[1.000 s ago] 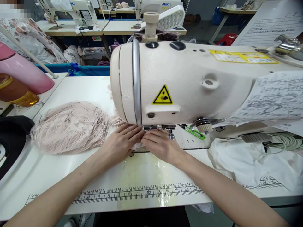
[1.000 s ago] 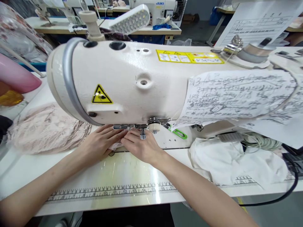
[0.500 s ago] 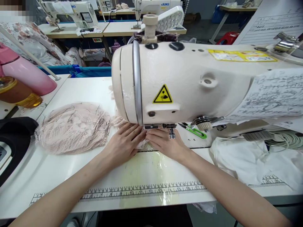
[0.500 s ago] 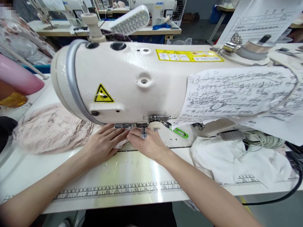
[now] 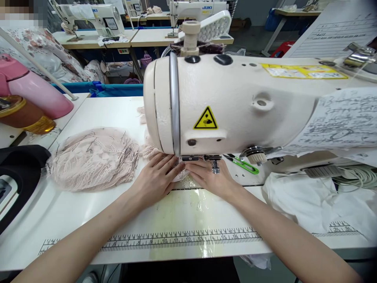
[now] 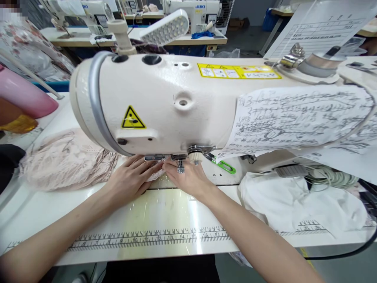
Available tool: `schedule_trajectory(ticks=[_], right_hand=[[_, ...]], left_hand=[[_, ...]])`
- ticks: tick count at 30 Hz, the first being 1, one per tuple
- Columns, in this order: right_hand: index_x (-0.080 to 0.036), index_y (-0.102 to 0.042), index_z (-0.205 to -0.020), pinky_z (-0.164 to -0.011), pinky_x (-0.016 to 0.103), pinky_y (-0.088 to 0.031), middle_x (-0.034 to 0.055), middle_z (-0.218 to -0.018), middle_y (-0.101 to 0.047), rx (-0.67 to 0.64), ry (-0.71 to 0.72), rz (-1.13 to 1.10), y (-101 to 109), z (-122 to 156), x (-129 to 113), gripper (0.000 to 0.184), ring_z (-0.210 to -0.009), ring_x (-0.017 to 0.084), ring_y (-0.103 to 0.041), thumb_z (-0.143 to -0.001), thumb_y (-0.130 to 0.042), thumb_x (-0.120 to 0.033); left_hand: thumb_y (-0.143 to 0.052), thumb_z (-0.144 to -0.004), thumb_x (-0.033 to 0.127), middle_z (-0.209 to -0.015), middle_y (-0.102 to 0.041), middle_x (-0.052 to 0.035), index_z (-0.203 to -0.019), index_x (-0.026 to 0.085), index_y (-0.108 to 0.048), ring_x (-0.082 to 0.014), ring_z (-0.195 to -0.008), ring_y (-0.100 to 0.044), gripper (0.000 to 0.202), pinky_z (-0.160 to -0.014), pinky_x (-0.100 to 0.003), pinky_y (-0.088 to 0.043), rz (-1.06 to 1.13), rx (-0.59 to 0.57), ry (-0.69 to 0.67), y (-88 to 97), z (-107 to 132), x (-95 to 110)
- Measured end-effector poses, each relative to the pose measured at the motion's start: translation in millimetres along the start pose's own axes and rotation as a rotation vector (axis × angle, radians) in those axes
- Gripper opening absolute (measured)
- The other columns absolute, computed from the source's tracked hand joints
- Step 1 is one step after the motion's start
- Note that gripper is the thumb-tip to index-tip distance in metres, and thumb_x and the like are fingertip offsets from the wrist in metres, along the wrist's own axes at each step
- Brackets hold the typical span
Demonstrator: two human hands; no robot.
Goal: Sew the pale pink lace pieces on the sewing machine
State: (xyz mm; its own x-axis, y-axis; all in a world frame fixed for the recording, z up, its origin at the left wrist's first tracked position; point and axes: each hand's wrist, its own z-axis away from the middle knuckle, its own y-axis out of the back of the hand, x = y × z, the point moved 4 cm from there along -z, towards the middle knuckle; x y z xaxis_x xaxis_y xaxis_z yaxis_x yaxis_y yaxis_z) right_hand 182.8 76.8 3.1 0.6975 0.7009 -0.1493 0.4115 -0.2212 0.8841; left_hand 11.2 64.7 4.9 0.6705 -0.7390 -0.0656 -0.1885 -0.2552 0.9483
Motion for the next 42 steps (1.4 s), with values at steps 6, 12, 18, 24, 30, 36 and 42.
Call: schedule_trajectory(ticks=[6,12,18,24,30,36,42], right_hand=[[-0.029,-0.065,-0.106,-0.053,0.029,-0.034,-0.0011,-0.113,-0.069,-0.029,-0.043,0.033,-8,1,2,0.019,-0.089,0.017,-0.062,-0.091,-0.055,-0.024],[-0.022,-0.064,-0.099,-0.057,0.031,-0.035,-0.0011,-0.106,-0.071,0.050,0.121,0.132,-15,0,-4,0.019,-0.086,0.016,-0.061,-0.088,-0.052,-0.011],[-0.019,-0.061,-0.089,-0.074,0.029,-0.042,-0.0003,-0.093,-0.070,0.018,0.231,0.078,-14,-6,-16,0.017,-0.081,0.012,-0.058,-0.090,-0.050,-0.008],[-0.019,-0.061,-0.087,-0.080,0.028,-0.042,-0.0016,-0.092,-0.070,0.069,0.186,0.074,-16,-4,-22,0.017,-0.087,0.011,-0.060,-0.090,-0.051,-0.006],[-0.019,-0.063,-0.087,-0.076,0.028,-0.042,0.0003,-0.087,-0.070,0.048,0.186,0.076,-14,-4,-20,0.016,-0.082,0.012,-0.059,-0.091,-0.051,-0.009],[-0.020,-0.065,-0.087,-0.077,0.028,-0.042,0.0014,-0.088,-0.068,0.029,0.183,0.076,-13,-5,-19,0.020,-0.083,0.013,-0.057,-0.092,-0.049,-0.009],[-0.020,-0.065,-0.085,-0.070,0.028,-0.039,0.0004,-0.088,-0.068,0.043,0.214,0.128,-10,-5,-18,0.018,-0.080,0.012,-0.055,-0.091,-0.051,-0.010]], left_hand=[[-0.046,-0.095,0.021,-0.128,-0.064,-0.0145,-0.132,0.011,-0.056,-0.0306,-0.118,-0.060,0.040,-0.102,-0.050,-0.045,-0.008,0.024,-0.007,-0.9,1,-1],[-0.045,-0.093,0.011,-0.135,-0.059,-0.0069,-0.137,0.017,-0.052,-0.0227,-0.123,-0.058,0.045,-0.114,-0.046,-0.037,0.027,0.003,-0.110,1.6,7,-3],[-0.042,-0.094,0.014,-0.128,-0.064,-0.0080,-0.129,0.012,-0.059,-0.0222,-0.119,-0.061,0.039,-0.111,-0.046,-0.041,0.054,0.030,-0.126,7.8,6,-9],[-0.041,-0.092,0.015,-0.124,-0.066,-0.0096,-0.123,0.010,-0.062,-0.0245,-0.117,-0.063,0.038,-0.105,-0.045,-0.047,0.014,0.061,-0.118,7.3,6,-10],[-0.043,-0.092,0.018,-0.127,-0.065,-0.0115,-0.126,0.010,-0.060,-0.0270,-0.120,-0.061,0.039,-0.106,-0.048,-0.045,0.002,0.034,-0.062,6.9,6,-7],[-0.042,-0.092,0.019,-0.124,-0.066,-0.0132,-0.123,0.007,-0.061,-0.0283,-0.116,-0.063,0.038,-0.104,-0.048,-0.045,-0.027,0.072,-0.047,6.3,4,-3],[-0.039,-0.095,0.022,-0.122,-0.067,-0.0127,-0.118,0.007,-0.064,-0.0282,-0.112,-0.065,0.038,-0.103,-0.048,-0.044,-0.071,0.097,-0.017,5.8,2,1]])
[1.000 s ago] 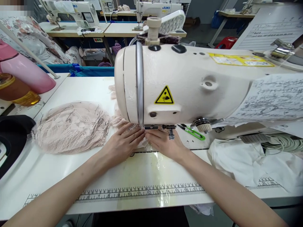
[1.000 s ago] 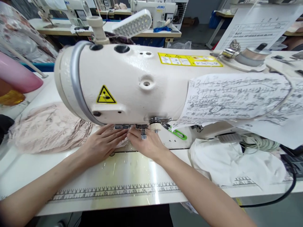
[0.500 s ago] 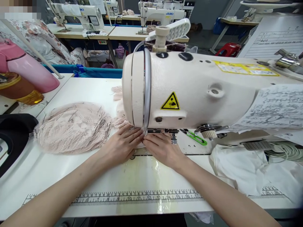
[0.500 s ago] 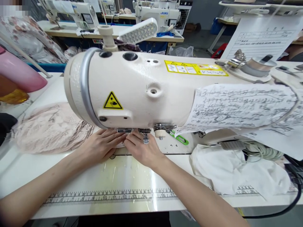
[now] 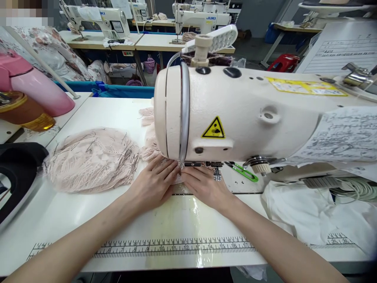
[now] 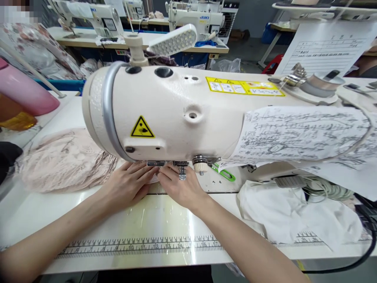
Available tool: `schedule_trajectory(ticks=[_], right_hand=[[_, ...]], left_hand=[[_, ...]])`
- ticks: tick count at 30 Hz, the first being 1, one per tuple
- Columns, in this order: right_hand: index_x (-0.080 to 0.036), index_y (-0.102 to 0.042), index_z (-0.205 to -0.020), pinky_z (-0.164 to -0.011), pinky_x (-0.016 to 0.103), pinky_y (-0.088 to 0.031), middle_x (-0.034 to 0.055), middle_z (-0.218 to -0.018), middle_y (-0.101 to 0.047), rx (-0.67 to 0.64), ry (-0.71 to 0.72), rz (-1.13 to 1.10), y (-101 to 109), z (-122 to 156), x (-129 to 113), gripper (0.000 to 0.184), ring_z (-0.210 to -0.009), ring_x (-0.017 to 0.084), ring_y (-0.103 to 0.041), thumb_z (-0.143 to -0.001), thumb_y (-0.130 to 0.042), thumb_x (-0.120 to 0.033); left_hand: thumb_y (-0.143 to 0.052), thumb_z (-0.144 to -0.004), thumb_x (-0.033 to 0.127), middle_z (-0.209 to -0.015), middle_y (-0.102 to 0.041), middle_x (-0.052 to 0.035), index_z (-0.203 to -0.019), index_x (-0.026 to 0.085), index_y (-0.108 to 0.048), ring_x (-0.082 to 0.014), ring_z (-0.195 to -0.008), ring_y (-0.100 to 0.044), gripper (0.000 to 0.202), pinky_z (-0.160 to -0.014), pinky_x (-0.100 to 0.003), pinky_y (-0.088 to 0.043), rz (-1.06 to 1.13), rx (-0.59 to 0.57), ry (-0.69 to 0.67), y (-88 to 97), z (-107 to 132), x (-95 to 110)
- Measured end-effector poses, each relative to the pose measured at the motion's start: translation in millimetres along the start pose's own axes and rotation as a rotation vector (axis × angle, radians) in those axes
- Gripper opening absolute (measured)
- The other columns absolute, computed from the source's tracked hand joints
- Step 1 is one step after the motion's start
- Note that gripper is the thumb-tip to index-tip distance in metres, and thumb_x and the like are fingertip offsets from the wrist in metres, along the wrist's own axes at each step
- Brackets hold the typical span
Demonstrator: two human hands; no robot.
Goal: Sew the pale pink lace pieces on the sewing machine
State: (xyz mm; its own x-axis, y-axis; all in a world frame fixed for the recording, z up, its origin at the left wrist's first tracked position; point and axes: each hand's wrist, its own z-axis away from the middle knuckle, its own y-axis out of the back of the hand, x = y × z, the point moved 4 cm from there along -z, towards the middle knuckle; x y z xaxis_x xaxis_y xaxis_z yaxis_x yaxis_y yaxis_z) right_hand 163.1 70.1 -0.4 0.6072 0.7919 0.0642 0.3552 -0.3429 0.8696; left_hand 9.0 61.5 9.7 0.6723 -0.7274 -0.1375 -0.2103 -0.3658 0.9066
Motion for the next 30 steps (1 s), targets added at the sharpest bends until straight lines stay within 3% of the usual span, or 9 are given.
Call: schedule_trajectory(ticks=[6,12,19,25,30], right_hand=[[-0.022,-0.065,-0.088,-0.059,0.031,-0.031,-0.0035,-0.090,-0.071,0.054,-0.092,0.093,9,0,-1,0.013,-0.078,0.013,-0.056,-0.087,-0.057,-0.012],[-0.023,-0.064,-0.091,-0.066,0.033,-0.040,-0.0018,-0.095,-0.072,0.072,-0.138,0.112,9,3,0,0.015,-0.079,0.016,-0.061,-0.086,-0.057,-0.011],[-0.024,-0.062,-0.090,-0.061,0.034,-0.043,-0.0032,-0.092,-0.073,0.047,-0.150,0.159,6,4,7,0.013,-0.066,0.015,-0.062,-0.086,-0.058,-0.013],[-0.024,-0.062,-0.096,-0.065,0.032,-0.048,0.0023,-0.094,-0.071,0.030,-0.158,0.071,10,5,12,0.017,-0.070,0.016,-0.060,-0.089,-0.052,-0.013],[-0.027,-0.061,-0.112,-0.053,0.028,-0.042,0.0080,-0.102,-0.070,-0.045,-0.194,0.083,8,9,17,0.028,-0.082,0.020,-0.063,-0.092,-0.044,-0.017]], left_hand=[[-0.041,-0.095,0.024,-0.121,-0.067,-0.0142,-0.118,0.005,-0.064,-0.0290,-0.112,-0.065,0.038,-0.104,-0.048,-0.043,-0.017,-0.005,0.028,0.9,-1,4],[-0.043,-0.096,0.025,-0.120,-0.068,-0.0151,-0.117,0.004,-0.065,-0.0298,-0.111,-0.065,0.037,-0.105,-0.049,-0.042,-0.041,0.011,0.040,0.7,-2,7],[-0.045,-0.095,0.026,-0.120,-0.068,-0.0159,-0.117,0.005,-0.065,-0.0306,-0.111,-0.064,0.036,-0.106,-0.050,-0.041,-0.047,-0.002,0.050,-1.6,-1,9],[-0.049,-0.095,0.026,-0.119,-0.068,-0.0157,-0.117,0.007,-0.065,-0.0302,-0.111,-0.065,0.033,-0.105,-0.050,-0.041,-0.043,0.006,0.069,-3.6,-3,9],[-0.052,-0.095,0.025,-0.119,-0.069,-0.0128,-0.117,0.011,-0.065,-0.0282,-0.112,-0.064,0.029,-0.106,-0.049,-0.042,-0.050,0.033,0.065,-3.1,-2,7]])
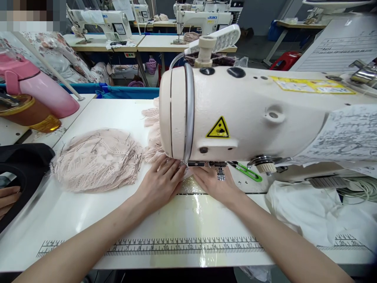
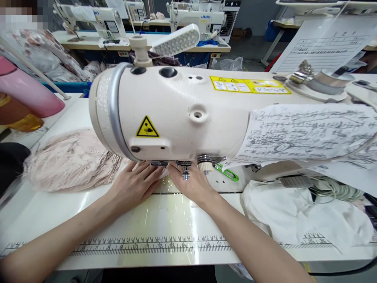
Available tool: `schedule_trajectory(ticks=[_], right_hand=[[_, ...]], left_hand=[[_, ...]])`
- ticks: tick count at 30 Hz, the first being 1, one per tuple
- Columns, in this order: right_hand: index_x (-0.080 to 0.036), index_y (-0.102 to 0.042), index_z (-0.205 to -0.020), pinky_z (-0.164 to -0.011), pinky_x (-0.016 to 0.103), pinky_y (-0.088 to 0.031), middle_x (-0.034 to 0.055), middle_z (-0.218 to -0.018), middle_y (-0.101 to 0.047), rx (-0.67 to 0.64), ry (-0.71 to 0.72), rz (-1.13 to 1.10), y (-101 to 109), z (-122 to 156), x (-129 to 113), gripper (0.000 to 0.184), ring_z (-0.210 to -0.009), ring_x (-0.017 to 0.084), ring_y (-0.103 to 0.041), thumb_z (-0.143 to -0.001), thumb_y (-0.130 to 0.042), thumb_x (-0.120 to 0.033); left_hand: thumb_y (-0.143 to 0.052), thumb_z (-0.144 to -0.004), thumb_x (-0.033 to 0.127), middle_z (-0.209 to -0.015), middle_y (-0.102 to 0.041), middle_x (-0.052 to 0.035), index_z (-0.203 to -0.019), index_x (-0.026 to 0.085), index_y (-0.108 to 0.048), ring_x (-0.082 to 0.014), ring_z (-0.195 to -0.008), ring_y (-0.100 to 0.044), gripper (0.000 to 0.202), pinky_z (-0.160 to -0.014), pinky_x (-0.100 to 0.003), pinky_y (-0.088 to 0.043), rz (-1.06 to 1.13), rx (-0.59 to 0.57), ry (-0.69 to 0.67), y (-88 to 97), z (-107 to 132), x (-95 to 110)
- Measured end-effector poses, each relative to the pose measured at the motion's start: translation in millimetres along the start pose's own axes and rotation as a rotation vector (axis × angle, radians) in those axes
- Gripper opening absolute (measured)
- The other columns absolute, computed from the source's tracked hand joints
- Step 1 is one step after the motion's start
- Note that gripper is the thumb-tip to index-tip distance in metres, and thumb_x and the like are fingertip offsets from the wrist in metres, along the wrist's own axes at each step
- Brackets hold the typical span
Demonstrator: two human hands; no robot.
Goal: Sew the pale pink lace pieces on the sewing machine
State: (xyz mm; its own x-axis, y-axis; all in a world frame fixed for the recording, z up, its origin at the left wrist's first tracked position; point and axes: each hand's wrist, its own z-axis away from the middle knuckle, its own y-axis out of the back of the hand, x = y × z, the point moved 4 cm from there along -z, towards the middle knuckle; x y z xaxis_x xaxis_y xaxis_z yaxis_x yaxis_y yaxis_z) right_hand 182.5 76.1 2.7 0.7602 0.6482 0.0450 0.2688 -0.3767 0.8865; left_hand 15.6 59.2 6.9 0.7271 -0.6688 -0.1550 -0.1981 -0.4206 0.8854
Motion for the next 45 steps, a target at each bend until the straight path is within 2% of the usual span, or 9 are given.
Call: schedule_trajectory(ticks=[6,10,18,23,26,30,34,40,45], right_hand=[[-0.024,-0.064,-0.097,-0.053,0.030,-0.038,-0.0011,-0.097,-0.071,0.005,0.054,0.156,-1,-4,-8,0.017,-0.067,0.014,-0.060,-0.088,-0.053,-0.014],[-0.022,-0.064,-0.095,-0.059,0.033,-0.036,-0.0027,-0.100,-0.071,0.072,0.092,0.142,0,-5,-14,0.014,-0.069,0.013,-0.058,-0.088,-0.056,-0.013],[-0.022,-0.064,-0.094,-0.062,0.032,-0.029,-0.0004,-0.093,-0.070,0.062,0.070,-0.006,-6,-3,-16,0.011,-0.079,0.015,-0.056,-0.090,-0.056,-0.014],[-0.019,-0.059,-0.089,-0.066,0.028,-0.034,0.0008,-0.092,-0.068,-0.008,0.076,-0.311,-12,-8,-16,0.010,-0.078,0.012,-0.056,-0.094,-0.050,-0.019],[-0.018,-0.054,-0.084,-0.067,0.027,-0.035,-0.0008,-0.082,-0.064,-0.029,0.075,-0.384,-10,-8,-18,0.013,-0.073,0.011,-0.053,-0.094,-0.047,-0.019],[-0.019,-0.055,-0.090,-0.075,0.029,-0.036,-0.0006,-0.081,-0.063,0.025,0.151,-0.382,-3,-4,-22,0.014,-0.085,0.014,-0.056,-0.092,-0.042,-0.015],[-0.021,-0.059,-0.097,-0.079,0.031,-0.040,0.0012,-0.087,-0.065,0.048,0.240,-0.378,1,-2,-24,0.014,-0.092,0.017,-0.055,-0.091,-0.047,-0.021],[-0.023,-0.062,-0.086,-0.090,0.033,-0.045,-0.0041,-0.079,-0.066,0.117,0.338,-0.430,8,-4,-25,0.009,-0.087,0.013,-0.058,-0.092,-0.056,-0.023],[-0.023,-0.063,-0.087,-0.091,0.031,-0.049,-0.0037,-0.088,-0.071,0.111,0.375,-0.448,10,-2,-24,0.007,-0.097,0.013,-0.060,-0.091,-0.059,-0.020]], left_hand=[[-0.042,-0.096,0.009,-0.123,-0.068,-0.0066,-0.117,0.013,-0.063,-0.0190,-0.113,-0.064,0.031,-0.110,-0.042,-0.039,0.081,0.023,-0.142,4.3,3,-3],[-0.043,-0.097,0.012,-0.119,-0.070,-0.0055,-0.108,0.015,-0.066,-0.0189,-0.111,-0.066,0.025,-0.110,-0.042,-0.040,0.102,0.001,-0.116,5.1,3,-7],[-0.046,-0.094,0.011,-0.116,-0.071,-0.0063,-0.098,0.016,-0.067,-0.0215,-0.105,-0.068,0.022,-0.105,-0.043,-0.043,0.071,-0.034,-0.085,7.3,2,-10],[-0.053,-0.084,0.019,-0.109,-0.072,-0.0098,-0.109,0.014,-0.063,-0.0262,-0.100,-0.067,0.027,-0.103,-0.049,-0.040,0.121,-0.021,0.072,14.2,0,-13],[-0.055,-0.080,0.021,-0.085,-0.073,-0.0036,-0.092,0.018,-0.062,-0.0212,-0.080,-0.067,0.015,-0.096,-0.046,-0.041,0.196,-0.044,0.157,15.1,1,-16],[-0.051,-0.079,0.014,-0.062,-0.063,0.0052,-0.073,0.021,-0.055,-0.0138,-0.063,-0.060,0.010,-0.091,-0.040,-0.039,0.277,0.003,0.062,16.5,3,-14],[-0.051,-0.087,0.019,-0.060,-0.061,0.0055,-0.072,0.021,-0.054,-0.0128,-0.060,-0.057,0.015,-0.086,-0.037,-0.039,0.226,0.064,-0.025,18.6,2,-11],[-0.048,-0.088,0.015,-0.058,-0.057,0.0059,-0.068,0.021,-0.051,-0.0113,-0.057,-0.053,0.021,-0.085,-0.035,-0.040,0.160,0.112,-0.079,22.9,2,-8],[-0.049,-0.088,0.015,-0.067,-0.063,0.0031,-0.072,0.021,-0.055,-0.0143,-0.068,-0.058,0.018,-0.082,-0.035,-0.044,0.104,0.050,-0.129,21.2,4,-5]])
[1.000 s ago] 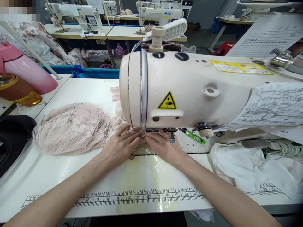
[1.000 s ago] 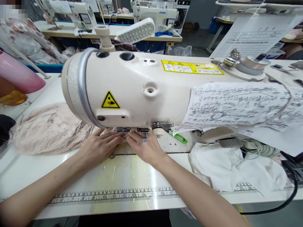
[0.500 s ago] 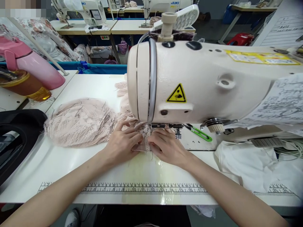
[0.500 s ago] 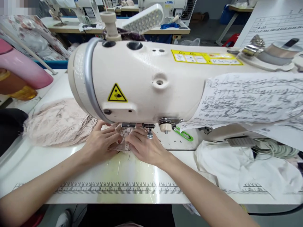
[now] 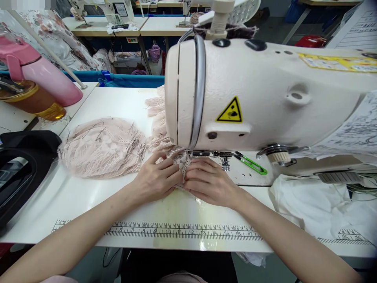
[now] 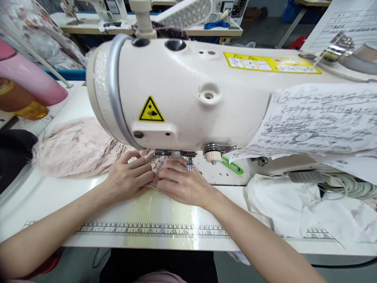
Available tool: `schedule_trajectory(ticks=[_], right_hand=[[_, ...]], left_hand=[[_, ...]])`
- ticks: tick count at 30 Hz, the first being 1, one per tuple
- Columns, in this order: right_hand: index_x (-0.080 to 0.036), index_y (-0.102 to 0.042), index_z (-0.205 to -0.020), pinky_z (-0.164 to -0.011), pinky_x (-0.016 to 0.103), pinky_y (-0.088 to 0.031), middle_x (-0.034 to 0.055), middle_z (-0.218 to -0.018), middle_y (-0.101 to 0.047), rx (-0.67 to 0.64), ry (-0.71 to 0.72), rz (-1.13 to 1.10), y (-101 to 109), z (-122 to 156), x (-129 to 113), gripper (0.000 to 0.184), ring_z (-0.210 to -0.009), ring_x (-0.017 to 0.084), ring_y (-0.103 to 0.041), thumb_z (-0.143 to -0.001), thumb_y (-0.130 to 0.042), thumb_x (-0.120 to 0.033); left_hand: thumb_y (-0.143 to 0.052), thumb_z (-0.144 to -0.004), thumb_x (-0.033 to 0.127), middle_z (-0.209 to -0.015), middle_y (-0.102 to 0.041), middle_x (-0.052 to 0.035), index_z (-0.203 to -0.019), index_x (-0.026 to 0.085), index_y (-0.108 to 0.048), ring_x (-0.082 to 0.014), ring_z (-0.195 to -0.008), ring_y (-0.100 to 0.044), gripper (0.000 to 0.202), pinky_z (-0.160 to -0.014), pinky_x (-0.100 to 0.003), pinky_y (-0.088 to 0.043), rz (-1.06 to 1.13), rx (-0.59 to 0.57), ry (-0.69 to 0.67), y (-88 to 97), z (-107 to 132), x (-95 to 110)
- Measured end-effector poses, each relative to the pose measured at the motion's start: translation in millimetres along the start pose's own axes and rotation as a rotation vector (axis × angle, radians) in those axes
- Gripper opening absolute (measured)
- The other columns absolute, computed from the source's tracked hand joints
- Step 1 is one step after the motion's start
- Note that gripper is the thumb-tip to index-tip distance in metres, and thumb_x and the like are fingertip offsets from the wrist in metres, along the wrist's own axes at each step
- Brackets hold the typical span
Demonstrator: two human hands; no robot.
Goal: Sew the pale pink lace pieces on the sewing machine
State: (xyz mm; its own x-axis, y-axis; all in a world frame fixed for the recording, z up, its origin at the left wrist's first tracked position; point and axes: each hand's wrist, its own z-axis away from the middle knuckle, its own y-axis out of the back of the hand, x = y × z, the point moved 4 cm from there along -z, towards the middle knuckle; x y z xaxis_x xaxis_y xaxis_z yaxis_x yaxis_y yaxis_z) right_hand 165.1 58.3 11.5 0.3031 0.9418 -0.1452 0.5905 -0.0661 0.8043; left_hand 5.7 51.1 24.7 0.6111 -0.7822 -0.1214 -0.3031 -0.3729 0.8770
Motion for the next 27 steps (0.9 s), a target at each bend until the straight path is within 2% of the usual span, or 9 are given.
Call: schedule_trajectory(ticks=[2,5,7,10,19,27], right_hand=[[-0.023,-0.063,-0.088,-0.086,0.028,-0.050,-0.0045,-0.087,-0.071,-0.006,0.018,0.034,0,1,-1,0.008,-0.096,0.012,-0.061,-0.090,-0.059,-0.016],[-0.022,-0.063,-0.088,-0.081,0.025,-0.051,-0.0064,-0.085,-0.072,-0.001,0.045,0.073,0,1,-2,0.014,-0.088,0.009,-0.064,-0.089,-0.056,-0.010],[-0.022,-0.064,-0.088,-0.080,0.024,-0.051,-0.0070,-0.085,-0.073,0.015,0.045,0.073,-1,1,-2,0.015,-0.085,0.009,-0.065,-0.089,-0.056,-0.009],[-0.021,-0.064,-0.088,-0.077,0.023,-0.051,-0.0060,-0.083,-0.074,0.023,0.044,0.066,-2,0,-3,0.014,-0.083,0.009,-0.066,-0.090,-0.056,-0.010],[-0.019,-0.064,-0.088,-0.071,0.023,-0.051,-0.0054,-0.077,-0.071,0.037,0.073,0.095,-6,-3,-8,0.010,-0.077,0.008,-0.064,-0.091,-0.058,-0.012],[-0.019,-0.064,-0.081,-0.065,0.023,-0.050,-0.0067,-0.072,-0.070,0.112,0.083,0.105,-7,-7,-11,0.012,-0.071,0.008,-0.063,-0.090,-0.059,-0.013]], left_hand=[[-0.051,-0.087,0.017,-0.092,-0.071,-0.0037,-0.087,0.019,-0.061,-0.0193,-0.090,-0.064,0.010,-0.090,-0.038,-0.046,0.067,-0.047,0.011,-3.7,1,-1],[-0.052,-0.085,0.020,-0.131,-0.061,-0.0140,-0.121,0.011,-0.057,-0.0258,-0.123,-0.055,0.038,-0.107,-0.042,-0.042,0.182,-0.135,0.034,-12.2,4,-3],[-0.051,-0.085,0.021,-0.140,-0.054,-0.0158,-0.135,0.006,-0.048,-0.0268,-0.131,-0.050,0.053,-0.113,-0.043,-0.038,0.200,-0.187,0.042,-17.7,7,-4],[-0.050,-0.083,0.024,-0.143,-0.051,-0.0144,-0.141,0.007,-0.044,-0.0277,-0.132,-0.049,0.060,-0.114,-0.046,-0.036,0.188,-0.232,0.047,-22.4,10,-6],[-0.053,-0.083,0.025,-0.138,-0.057,-0.0096,-0.138,0.019,-0.052,-0.0289,-0.128,-0.053,0.056,-0.112,-0.049,-0.036,0.167,-0.260,0.072,-17.3,8,-10],[-0.051,-0.079,0.021,-0.136,-0.059,-0.0080,-0.136,0.020,-0.054,-0.0277,-0.126,-0.055,0.057,-0.110,-0.047,-0.036,0.191,-0.267,0.086,-16.0,8,-16]])
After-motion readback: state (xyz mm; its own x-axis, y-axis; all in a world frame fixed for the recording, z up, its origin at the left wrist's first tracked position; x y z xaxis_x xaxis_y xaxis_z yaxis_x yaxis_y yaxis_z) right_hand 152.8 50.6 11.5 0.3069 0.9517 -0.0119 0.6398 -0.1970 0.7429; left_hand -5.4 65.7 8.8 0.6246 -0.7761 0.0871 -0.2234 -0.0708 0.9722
